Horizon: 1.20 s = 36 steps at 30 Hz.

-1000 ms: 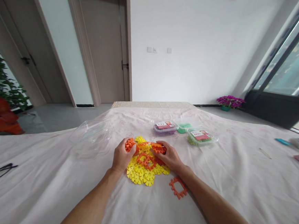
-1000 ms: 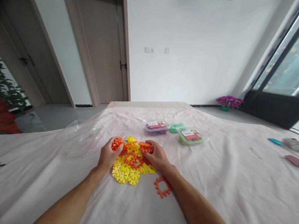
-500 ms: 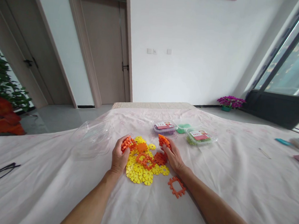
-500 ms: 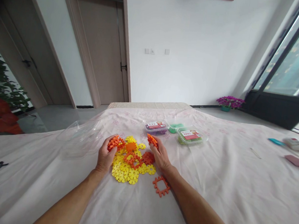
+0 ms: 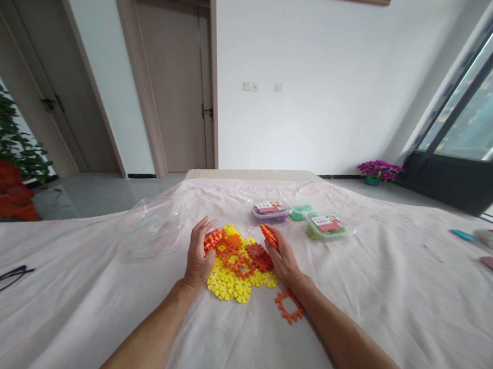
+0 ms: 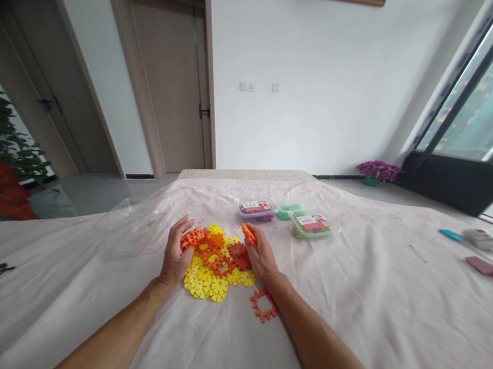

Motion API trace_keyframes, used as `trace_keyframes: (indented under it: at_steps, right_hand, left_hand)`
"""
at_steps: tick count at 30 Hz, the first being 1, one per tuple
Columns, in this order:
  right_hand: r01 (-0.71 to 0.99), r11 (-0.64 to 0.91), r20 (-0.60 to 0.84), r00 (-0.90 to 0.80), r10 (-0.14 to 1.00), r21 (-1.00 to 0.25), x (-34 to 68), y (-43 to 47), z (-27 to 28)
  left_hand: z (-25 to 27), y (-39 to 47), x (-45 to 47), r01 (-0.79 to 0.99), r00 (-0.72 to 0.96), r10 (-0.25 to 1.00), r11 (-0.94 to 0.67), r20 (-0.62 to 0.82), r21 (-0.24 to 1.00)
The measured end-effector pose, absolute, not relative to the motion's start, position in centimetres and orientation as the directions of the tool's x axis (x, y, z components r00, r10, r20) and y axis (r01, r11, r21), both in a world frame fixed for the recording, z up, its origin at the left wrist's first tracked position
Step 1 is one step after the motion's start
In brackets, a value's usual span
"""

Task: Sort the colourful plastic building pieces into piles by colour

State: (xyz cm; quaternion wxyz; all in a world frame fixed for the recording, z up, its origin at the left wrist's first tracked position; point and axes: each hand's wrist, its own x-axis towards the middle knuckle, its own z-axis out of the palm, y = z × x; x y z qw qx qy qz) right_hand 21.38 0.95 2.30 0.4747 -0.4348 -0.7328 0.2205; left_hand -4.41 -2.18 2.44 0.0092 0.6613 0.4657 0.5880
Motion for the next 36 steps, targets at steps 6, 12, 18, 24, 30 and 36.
trace_keyframes:
  at_steps: [6,12,18,24,30,36]
  right_hand:
    - [0.432,0.448,0.451,-0.102,0.887,-0.783,21.5,1.2,1.8]
    - [0.441,0.479,0.457,-0.163,0.874,-0.759,21.4,1.1,2.3]
    - [0.483,0.523,0.426,-0.305,0.852,-0.702,21.0,0.7,2.9]
    - [0.577,0.501,0.383,-0.323,0.865,-0.645,20.9,1.1,2.2]
    - [0.654,0.49,0.345,-0.349,0.871,-0.576,20.7,0.7,2.6]
    - [0.667,0.558,0.3,-0.471,0.829,-0.494,20.2,0.5,3.2]
  left_hand:
    - [2.3,-2.1,-4.3,0.654,-0.014,0.578,-0.612,0.816,0.444]
    - [2.1,-2.4,-3.7,0.639,0.085,0.66,-0.61,0.746,0.467]
    - [2.1,-2.4,-3.6,0.683,0.223,0.738,-0.584,0.637,0.438]
    - [2.6,-3.1,-3.9,0.79,0.341,0.843,-0.497,0.417,0.358]
    - [2.6,-6.2,-5.5,0.869,0.289,0.944,-0.329,0.16,0.37]
    - [2.1,-7.5,-5.3,0.921,0.192,0.974,-0.221,0.119,0.322]
